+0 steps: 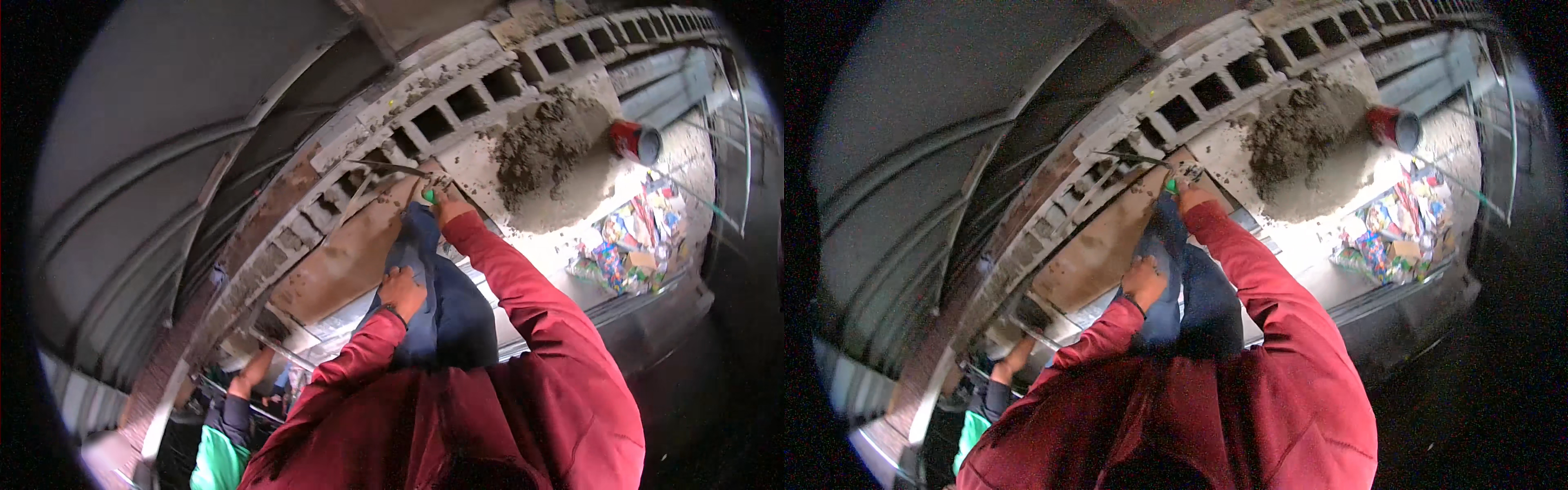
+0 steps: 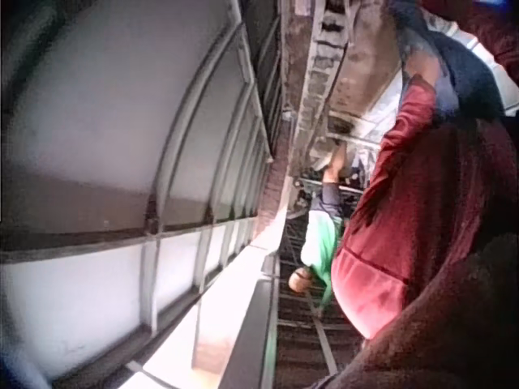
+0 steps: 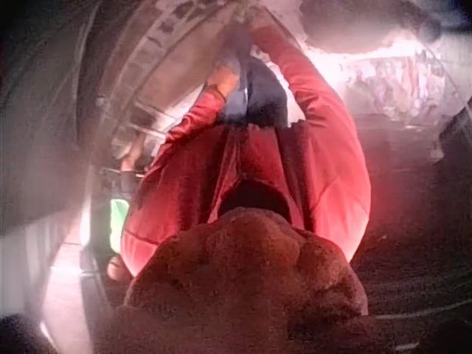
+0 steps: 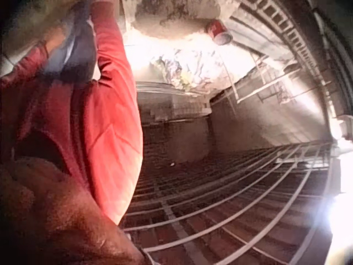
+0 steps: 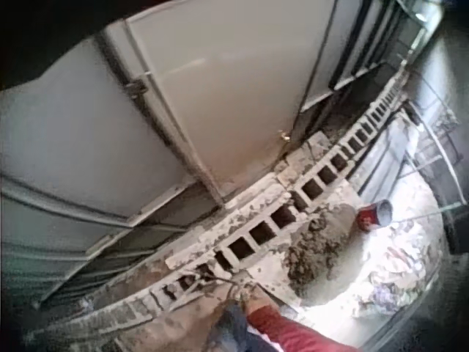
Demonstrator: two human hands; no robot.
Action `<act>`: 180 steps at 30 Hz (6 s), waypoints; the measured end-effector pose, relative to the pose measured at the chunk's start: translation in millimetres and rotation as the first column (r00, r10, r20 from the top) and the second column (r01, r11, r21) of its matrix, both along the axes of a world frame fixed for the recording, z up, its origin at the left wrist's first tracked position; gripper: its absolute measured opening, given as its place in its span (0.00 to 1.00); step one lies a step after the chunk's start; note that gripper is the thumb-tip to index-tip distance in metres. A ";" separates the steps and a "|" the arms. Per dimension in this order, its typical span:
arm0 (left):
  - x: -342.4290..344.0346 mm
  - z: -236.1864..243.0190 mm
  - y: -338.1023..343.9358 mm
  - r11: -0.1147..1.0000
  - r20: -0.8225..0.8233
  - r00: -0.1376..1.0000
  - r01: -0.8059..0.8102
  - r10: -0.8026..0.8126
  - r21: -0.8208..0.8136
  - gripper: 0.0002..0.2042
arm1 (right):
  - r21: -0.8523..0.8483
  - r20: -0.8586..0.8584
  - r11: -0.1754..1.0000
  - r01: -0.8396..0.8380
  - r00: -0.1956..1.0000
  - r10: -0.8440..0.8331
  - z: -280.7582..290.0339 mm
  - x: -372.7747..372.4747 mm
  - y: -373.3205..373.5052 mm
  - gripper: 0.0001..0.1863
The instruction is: The person scoops wet cement from a pile on a board using a trowel and applies it to the gaps between hollow blocks on a wall. The person repeatedly mixes the cement and fills the joints, occasionally pouring water from a red can into the pile to adjust the consistency.
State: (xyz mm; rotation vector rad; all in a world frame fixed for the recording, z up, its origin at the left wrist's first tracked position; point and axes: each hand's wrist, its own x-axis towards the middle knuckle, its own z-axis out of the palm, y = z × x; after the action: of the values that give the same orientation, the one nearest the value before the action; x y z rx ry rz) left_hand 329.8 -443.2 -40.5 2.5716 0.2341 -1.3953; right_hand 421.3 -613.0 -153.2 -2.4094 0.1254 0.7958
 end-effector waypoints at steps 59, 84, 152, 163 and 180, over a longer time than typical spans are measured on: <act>22.9 42.4 25.2 0.994 0.209 0.972 0.106 -0.105 0.010 0.14 | 0.185 -0.609 0.116 0.976 0.206 -0.766 -132.7 -143.9 -312.1 0.11; -135.1 44.3 258.1 0.967 -0.012 0.976 -0.212 0.216 0.139 0.19 | 0.352 -0.458 0.919 0.179 0.889 0.002 49.9 -126.3 -46.7 0.09; -203.7 27.9 345.6 0.905 0.019 0.905 -0.425 0.425 -0.001 0.18 | -0.302 -0.311 0.953 -0.024 0.948 -0.075 25.2 -172.0 374.1 0.20; -220.9 27.5 366.8 0.847 0.055 0.846 -0.531 0.530 0.000 0.18 | -0.288 -0.376 0.956 -0.046 0.924 -0.069 65.8 -123.8 391.6 0.25; -242.5 15.8 373.4 0.841 0.068 0.839 -0.540 0.540 -0.027 0.17 | -0.042 0.056 0.983 0.179 0.983 -0.176 -40.6 -285.9 463.1 0.44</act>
State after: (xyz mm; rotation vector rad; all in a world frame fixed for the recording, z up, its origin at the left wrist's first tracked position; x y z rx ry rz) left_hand 87.3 -69.8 -24.7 2.2742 0.8664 -1.0770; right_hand 135.4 -149.9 -193.8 -2.4197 0.3369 0.6546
